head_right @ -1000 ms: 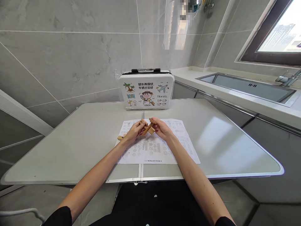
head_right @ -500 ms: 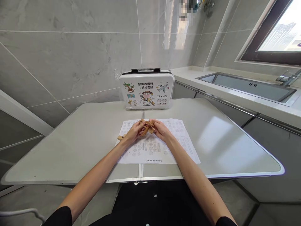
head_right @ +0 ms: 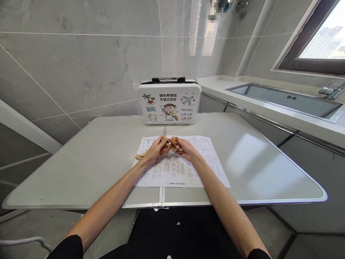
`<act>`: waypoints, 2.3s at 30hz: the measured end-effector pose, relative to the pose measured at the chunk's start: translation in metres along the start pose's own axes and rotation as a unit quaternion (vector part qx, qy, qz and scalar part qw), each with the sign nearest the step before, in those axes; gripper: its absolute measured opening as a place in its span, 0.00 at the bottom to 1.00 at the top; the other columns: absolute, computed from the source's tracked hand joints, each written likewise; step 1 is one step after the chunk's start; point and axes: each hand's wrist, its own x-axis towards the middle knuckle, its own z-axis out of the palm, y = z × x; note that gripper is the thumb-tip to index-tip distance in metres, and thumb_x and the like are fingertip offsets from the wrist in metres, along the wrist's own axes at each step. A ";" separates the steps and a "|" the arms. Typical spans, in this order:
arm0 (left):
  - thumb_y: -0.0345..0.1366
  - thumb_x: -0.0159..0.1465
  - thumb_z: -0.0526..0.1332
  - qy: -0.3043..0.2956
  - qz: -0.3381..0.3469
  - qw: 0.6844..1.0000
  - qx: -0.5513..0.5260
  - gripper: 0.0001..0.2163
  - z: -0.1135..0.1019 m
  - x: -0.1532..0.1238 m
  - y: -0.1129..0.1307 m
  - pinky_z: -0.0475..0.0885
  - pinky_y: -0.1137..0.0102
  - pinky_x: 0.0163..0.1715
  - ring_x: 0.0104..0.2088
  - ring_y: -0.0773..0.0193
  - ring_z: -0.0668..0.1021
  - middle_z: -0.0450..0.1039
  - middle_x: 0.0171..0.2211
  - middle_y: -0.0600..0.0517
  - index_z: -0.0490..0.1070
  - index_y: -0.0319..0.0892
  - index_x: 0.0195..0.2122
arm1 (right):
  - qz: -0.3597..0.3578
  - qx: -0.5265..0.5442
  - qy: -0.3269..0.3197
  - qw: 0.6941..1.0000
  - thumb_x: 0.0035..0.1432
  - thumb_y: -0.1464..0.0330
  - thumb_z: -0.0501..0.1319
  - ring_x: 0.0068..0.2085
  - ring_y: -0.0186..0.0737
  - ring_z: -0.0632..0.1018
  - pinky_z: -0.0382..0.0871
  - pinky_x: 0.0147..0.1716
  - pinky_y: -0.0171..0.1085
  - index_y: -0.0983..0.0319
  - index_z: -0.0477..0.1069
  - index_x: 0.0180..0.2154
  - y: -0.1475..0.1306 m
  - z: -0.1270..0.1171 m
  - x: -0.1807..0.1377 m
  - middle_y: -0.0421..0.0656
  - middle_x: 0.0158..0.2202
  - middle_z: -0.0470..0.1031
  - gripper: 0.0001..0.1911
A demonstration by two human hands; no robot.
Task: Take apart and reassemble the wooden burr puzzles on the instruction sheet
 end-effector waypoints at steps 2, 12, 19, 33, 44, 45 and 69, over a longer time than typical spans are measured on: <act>0.58 0.65 0.64 0.013 0.007 1.000 -0.004 0.21 0.001 0.001 -0.002 0.49 0.74 0.20 0.20 0.72 0.55 0.51 0.23 0.60 0.64 0.44 0.36 | 0.013 -0.008 -0.003 1.000 0.55 0.51 0.73 0.19 0.26 0.47 0.44 0.16 0.32 0.59 0.61 0.25 -0.002 0.000 -0.001 0.31 0.18 0.53 0.26; 0.57 0.64 0.65 0.001 -0.019 1.000 0.004 0.21 -0.001 -0.003 0.007 0.50 0.73 0.22 0.21 0.71 0.56 0.52 0.24 0.59 0.63 0.44 0.34 | 0.015 -0.045 -0.003 0.999 0.56 0.49 0.72 0.18 0.27 0.46 0.43 0.16 0.32 0.57 0.61 0.26 -0.006 0.003 -0.005 0.29 0.15 0.50 0.26; 0.56 0.65 0.64 -0.018 0.009 1.000 0.011 0.20 0.001 -0.002 0.006 0.51 0.74 0.22 0.22 0.71 0.56 0.52 0.24 0.59 0.63 0.44 0.33 | -0.002 -0.015 0.001 1.000 0.56 0.51 0.72 0.18 0.27 0.45 0.46 0.15 0.32 0.57 0.60 0.26 0.002 -0.003 0.000 0.28 0.14 0.45 0.25; 0.57 0.67 0.62 0.016 0.039 0.999 0.026 0.20 0.004 0.000 -0.004 0.54 0.73 0.23 0.23 0.71 0.59 0.58 0.26 0.57 0.66 0.43 0.35 | 0.033 -0.039 0.020 0.998 0.54 0.53 0.74 0.17 0.25 0.49 0.46 0.17 0.32 0.60 0.67 0.28 0.006 -0.008 0.003 0.29 0.16 0.54 0.22; 0.62 0.69 0.55 0.049 0.012 0.998 0.023 0.29 0.011 -0.009 0.002 0.65 0.72 0.28 0.27 0.66 0.71 0.70 0.31 0.53 0.66 0.46 0.60 | 0.023 -0.019 0.055 0.998 0.53 0.56 0.74 0.18 0.26 0.49 0.48 0.18 0.31 0.60 0.70 0.28 0.012 -0.009 0.006 0.30 0.15 0.56 0.19; 0.60 0.68 0.57 0.046 0.017 0.998 0.028 0.29 0.012 -0.010 0.003 0.67 0.71 0.31 0.29 0.65 0.73 0.72 0.33 0.52 0.63 0.46 0.62 | 0.019 -0.018 0.056 0.998 0.52 0.57 0.74 0.18 0.26 0.49 0.47 0.18 0.31 0.60 0.70 0.29 0.012 -0.009 0.006 0.30 0.15 0.56 0.18; 0.49 0.64 0.67 0.106 0.095 0.955 0.259 0.33 0.024 -0.009 -0.009 0.73 0.63 0.47 0.49 0.56 0.77 0.75 0.54 0.43 0.60 0.43 0.67 | -0.028 -0.045 0.136 0.989 0.48 0.51 0.74 0.20 0.27 0.54 0.43 0.18 0.34 0.61 0.70 0.28 0.014 -0.009 0.006 0.35 0.20 0.63 0.22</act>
